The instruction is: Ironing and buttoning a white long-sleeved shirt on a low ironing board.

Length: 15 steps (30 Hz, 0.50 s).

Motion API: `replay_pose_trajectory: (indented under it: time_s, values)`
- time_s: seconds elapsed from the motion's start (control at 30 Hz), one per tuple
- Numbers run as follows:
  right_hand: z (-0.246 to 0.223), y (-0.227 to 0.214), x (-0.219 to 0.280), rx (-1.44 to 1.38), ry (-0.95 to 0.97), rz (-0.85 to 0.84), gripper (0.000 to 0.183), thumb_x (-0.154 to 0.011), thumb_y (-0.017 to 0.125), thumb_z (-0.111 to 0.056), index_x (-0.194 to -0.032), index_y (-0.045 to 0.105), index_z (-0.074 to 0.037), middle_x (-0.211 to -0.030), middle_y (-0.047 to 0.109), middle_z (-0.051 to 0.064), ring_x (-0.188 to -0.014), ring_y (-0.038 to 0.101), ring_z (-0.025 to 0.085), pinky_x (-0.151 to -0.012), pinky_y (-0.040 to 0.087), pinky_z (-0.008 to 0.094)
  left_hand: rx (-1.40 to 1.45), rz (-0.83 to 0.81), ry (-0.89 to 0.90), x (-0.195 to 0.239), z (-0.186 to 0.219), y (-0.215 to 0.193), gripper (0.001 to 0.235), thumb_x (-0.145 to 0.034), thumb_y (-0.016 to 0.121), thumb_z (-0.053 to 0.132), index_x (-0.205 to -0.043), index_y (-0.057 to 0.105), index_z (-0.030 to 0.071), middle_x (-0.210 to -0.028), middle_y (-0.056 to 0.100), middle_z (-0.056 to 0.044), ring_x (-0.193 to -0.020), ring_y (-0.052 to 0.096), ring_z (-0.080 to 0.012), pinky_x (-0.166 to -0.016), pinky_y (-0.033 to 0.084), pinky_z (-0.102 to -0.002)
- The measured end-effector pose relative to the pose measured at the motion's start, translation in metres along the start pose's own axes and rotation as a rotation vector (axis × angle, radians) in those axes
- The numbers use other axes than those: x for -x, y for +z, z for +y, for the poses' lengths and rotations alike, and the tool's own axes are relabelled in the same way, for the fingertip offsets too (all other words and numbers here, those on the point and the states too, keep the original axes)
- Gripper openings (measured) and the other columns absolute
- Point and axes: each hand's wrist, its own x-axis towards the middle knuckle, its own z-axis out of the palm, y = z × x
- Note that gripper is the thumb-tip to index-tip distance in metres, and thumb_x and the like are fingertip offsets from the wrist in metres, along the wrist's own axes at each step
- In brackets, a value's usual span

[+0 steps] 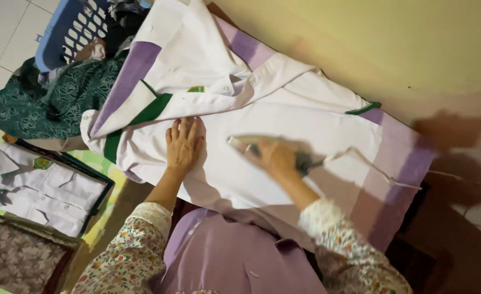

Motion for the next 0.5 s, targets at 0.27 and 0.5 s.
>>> replay_pose_trajectory:
  time_s: [0.27, 0.5]
  values:
    - [-0.008, 0.001, -0.054, 0.009, -0.166, 0.12, 0.061, -0.091, 0.062, -0.068, -0.097, 0.066, -0.008, -0.077, 0.071, 0.016, -0.065, 0.071, 0.033, -0.055, 0.056, 0.047, -0.009, 0.01, 0.056, -0.025, -0.033, -0.013, 0.059, -0.093, 0.061, 0.014, -0.15, 0.05, 0.015, -0.147, 0.051, -0.016, -0.12, 0.052, -0.0346, -0.096, 0.041, -0.049]
    - [-0.004, -0.027, -0.123, 0.036, 0.083, 0.148, 0.064, -0.083, 0.063, -0.072, -0.085, 0.068, -0.008, -0.073, 0.071, 0.018, -0.066, 0.071, 0.037, -0.056, 0.055, 0.051, 0.019, -0.013, 0.096, -0.036, -0.038, -0.021, 0.074, -0.087, 0.058, 0.002, -0.157, 0.048, 0.022, -0.145, 0.053, -0.014, -0.105, 0.057, -0.0297, -0.089, 0.047, -0.043]
